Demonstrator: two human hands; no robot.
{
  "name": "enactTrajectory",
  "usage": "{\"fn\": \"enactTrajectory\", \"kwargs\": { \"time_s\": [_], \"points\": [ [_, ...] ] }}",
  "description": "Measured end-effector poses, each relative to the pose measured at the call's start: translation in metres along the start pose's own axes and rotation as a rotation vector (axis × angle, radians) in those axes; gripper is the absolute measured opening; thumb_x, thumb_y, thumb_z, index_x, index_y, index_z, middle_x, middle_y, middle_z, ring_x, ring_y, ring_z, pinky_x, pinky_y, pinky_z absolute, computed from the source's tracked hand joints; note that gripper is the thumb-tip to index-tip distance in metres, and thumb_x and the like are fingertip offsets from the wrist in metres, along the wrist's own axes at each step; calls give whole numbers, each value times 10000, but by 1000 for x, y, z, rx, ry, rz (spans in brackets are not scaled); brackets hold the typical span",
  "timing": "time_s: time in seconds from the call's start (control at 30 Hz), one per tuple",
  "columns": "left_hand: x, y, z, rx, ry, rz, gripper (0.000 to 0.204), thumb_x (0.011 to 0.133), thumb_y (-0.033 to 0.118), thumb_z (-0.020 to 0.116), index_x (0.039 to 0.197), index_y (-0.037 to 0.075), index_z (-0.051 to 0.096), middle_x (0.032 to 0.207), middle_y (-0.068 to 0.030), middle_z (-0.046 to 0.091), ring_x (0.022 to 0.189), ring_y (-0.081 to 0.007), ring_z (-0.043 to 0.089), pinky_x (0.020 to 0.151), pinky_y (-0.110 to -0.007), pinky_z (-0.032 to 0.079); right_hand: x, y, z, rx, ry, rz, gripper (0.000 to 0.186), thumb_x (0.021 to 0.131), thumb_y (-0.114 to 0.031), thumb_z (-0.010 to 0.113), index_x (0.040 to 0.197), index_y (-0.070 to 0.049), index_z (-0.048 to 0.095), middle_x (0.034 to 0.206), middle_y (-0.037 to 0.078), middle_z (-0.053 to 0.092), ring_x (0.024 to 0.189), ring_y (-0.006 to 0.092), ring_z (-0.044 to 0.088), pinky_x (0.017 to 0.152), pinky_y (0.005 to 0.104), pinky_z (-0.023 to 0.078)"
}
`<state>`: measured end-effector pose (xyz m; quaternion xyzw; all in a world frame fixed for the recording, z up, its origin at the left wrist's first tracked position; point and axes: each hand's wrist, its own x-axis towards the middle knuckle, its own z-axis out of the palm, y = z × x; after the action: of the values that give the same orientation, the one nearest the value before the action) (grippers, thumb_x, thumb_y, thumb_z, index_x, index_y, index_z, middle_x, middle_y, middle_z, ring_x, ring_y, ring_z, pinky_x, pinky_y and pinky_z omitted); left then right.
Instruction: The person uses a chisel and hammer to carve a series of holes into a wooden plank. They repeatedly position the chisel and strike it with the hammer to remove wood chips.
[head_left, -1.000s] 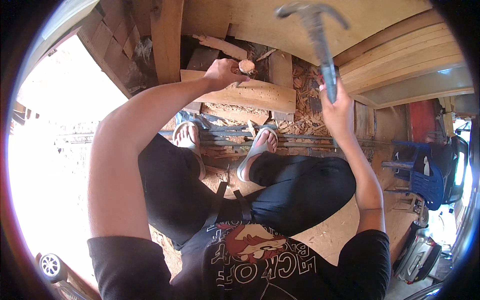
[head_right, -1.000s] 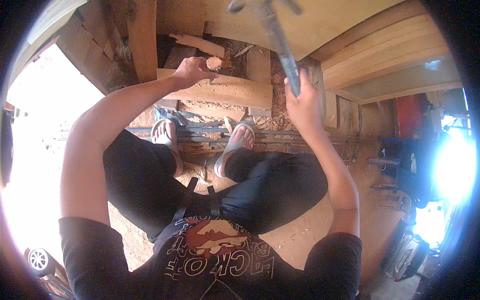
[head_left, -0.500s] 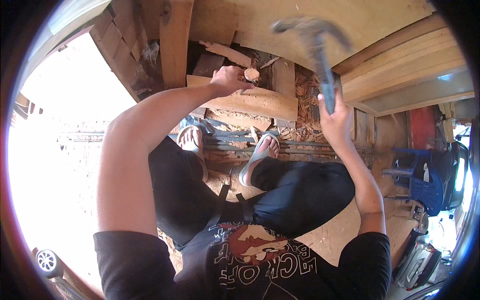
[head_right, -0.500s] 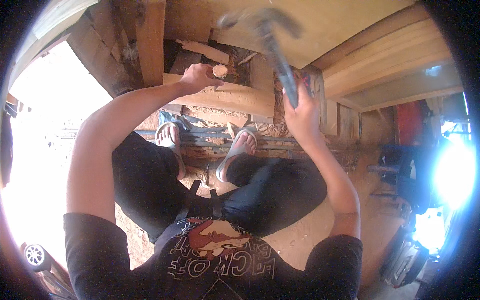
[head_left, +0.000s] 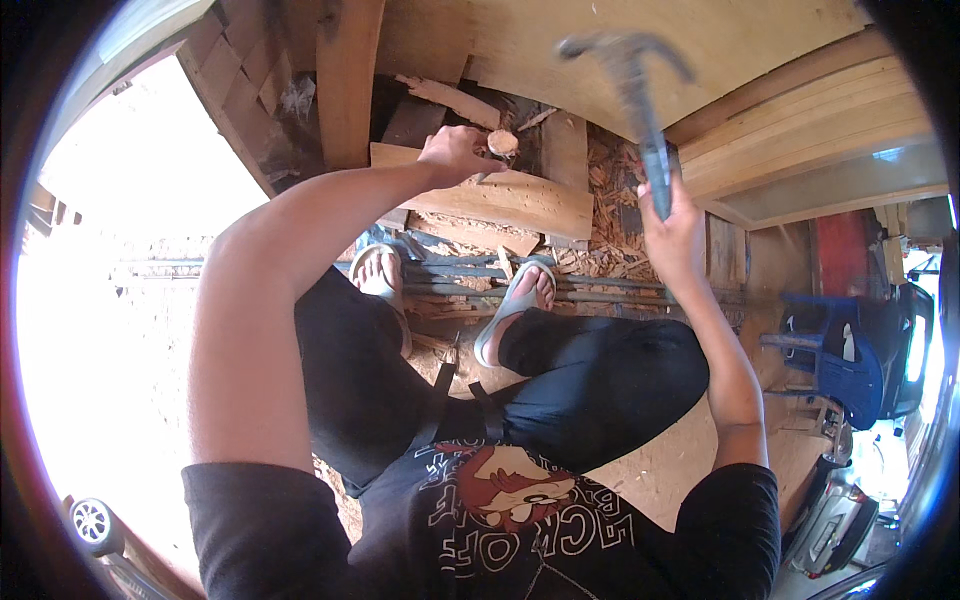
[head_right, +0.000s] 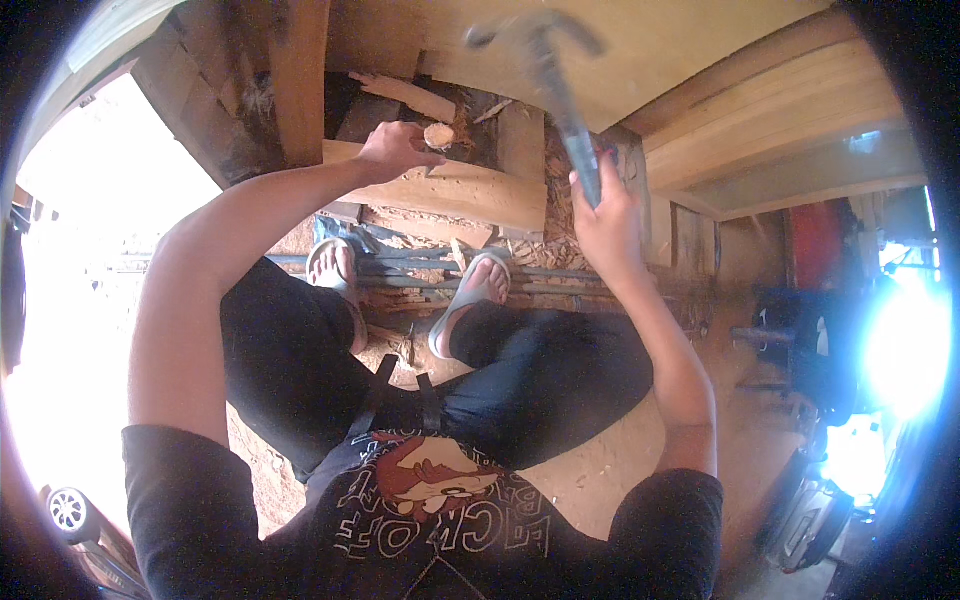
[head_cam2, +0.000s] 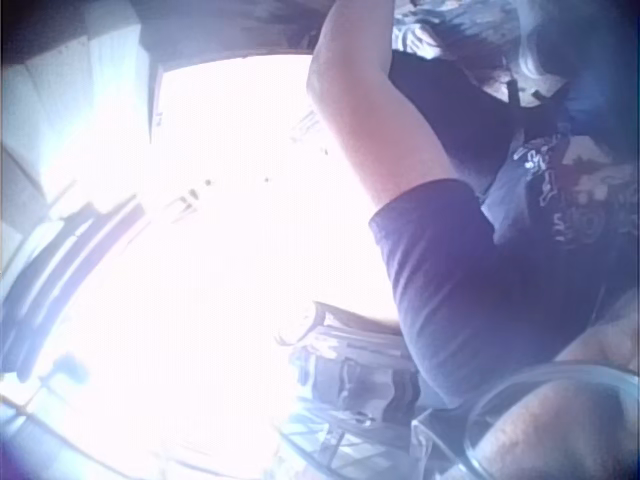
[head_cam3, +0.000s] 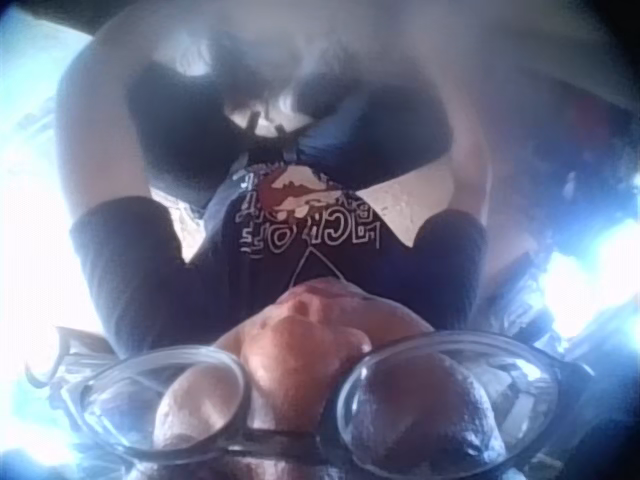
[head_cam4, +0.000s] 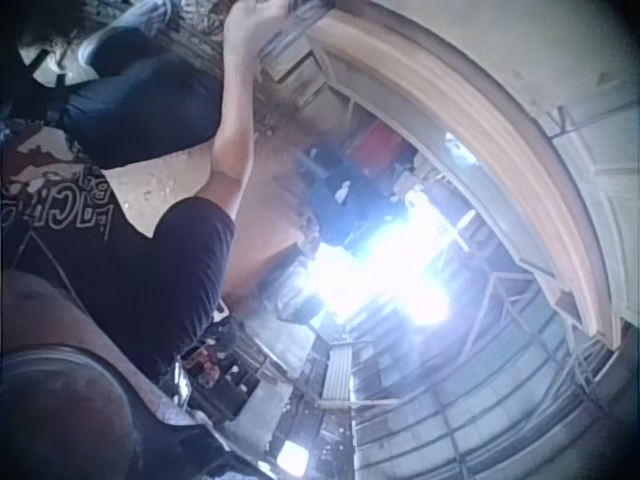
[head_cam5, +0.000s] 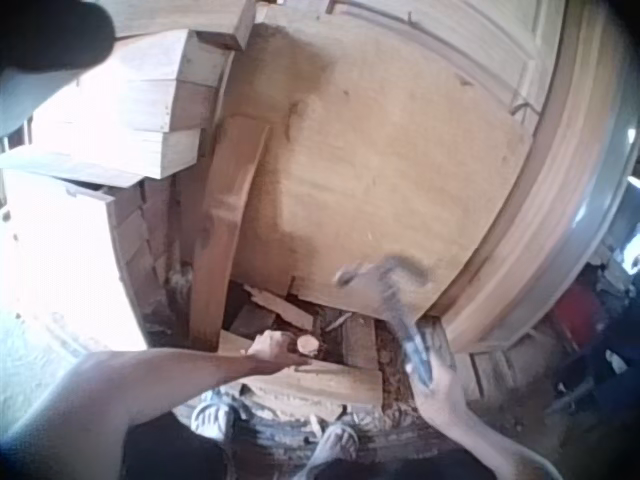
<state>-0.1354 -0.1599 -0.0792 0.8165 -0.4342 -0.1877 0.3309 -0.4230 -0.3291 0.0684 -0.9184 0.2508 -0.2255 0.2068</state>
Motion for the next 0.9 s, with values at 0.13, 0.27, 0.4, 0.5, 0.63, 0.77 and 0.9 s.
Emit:
{"fn": "enactTrajectory", "kwargs": {
  "time_s": [0.13, 0.27, 0.4, 0.5, 0.63, 0.77, 0.9],
  "points": [
    [3, -3, 1, 1, -42, -10, 636, 779, 598, 864, 1044, 27, 780, 997, -165, 789, 937, -291, 761, 867, -408, 581, 2, 1, 8, 144, 142, -36, 192, 1011, -112, 679, 1174, -37, 610, 816, 233, 696, 721, 429, 715, 644, 456, 546],
    [0, -3, 1, -43, -11, 8, 643, 778, 605, 864, 1025, 18, 778, 978, -177, 782, 929, -298, 759, 860, -417, 577, -11, 5, 8, -395, -478, 18, 292, 958, -53, 668, 1241, -84, 601, 788, 292, 675, 799, 490, 714, 685, 532, 544],
    [1, -3, -1, -21, -6, 65, 640, 777, 613, 861, 1021, 27, 781, 956, -175, 782, 920, -312, 757, 852, -428, 577, -6, -2, 6, -243, -357, -33, 305, 950, -100, 691, 1233, -46, 589, 816, 263, 691, 841, 501, 699, 718, 578, 534],
    [0, -2, 0, -15, -43, 32, 615, 787, 609, 849, 985, 31, 776, 936, -176, 776, 903, -325, 749, 840, -439, 573, -3, -5, 5, -116, -151, 95, 264, 999, -154, 687, 1227, -49, 605, 814, 250, 693, 807, 490, 701, 686, 510, 537],
    [-1, -1, -1, -2, -46, 34, 610, 784, 600, 856, 991, 32, 775, 969, -173, 778, 943, -317, 753, 871, -429, 572, -1, 4, 14, 180, 115, -38, 156, 1034, -138, 694, 1149, -64, 620, 673, -40, 501, 616, 44, 456, 546, 273, 399],
    [-4, 2, -2, -13, -30, 8, 616, 783, 596, 861, 1002, 27, 773, 987, -177, 777, 963, -316, 754, 880, -424, 574, -11, 14, 8, -443, -497, -16, 337, 962, -93, 693, 1273, -12, 594, 809, 253, 704, 795, 472, 720, 696, 546, 555],
    [-1, 1, -2, 57, -23, 41, 642, 774, 606, 860, 1016, 19, 771, 1006, -183, 776, 979, -321, 753, 882, -429, 573, -7, 9, 2, -391, -355, -95, 447, 910, -47, 713, 1335, -1, 583, 791, 268, 700, 787, 486, 718, 676, 570, 553]
  ]
}}
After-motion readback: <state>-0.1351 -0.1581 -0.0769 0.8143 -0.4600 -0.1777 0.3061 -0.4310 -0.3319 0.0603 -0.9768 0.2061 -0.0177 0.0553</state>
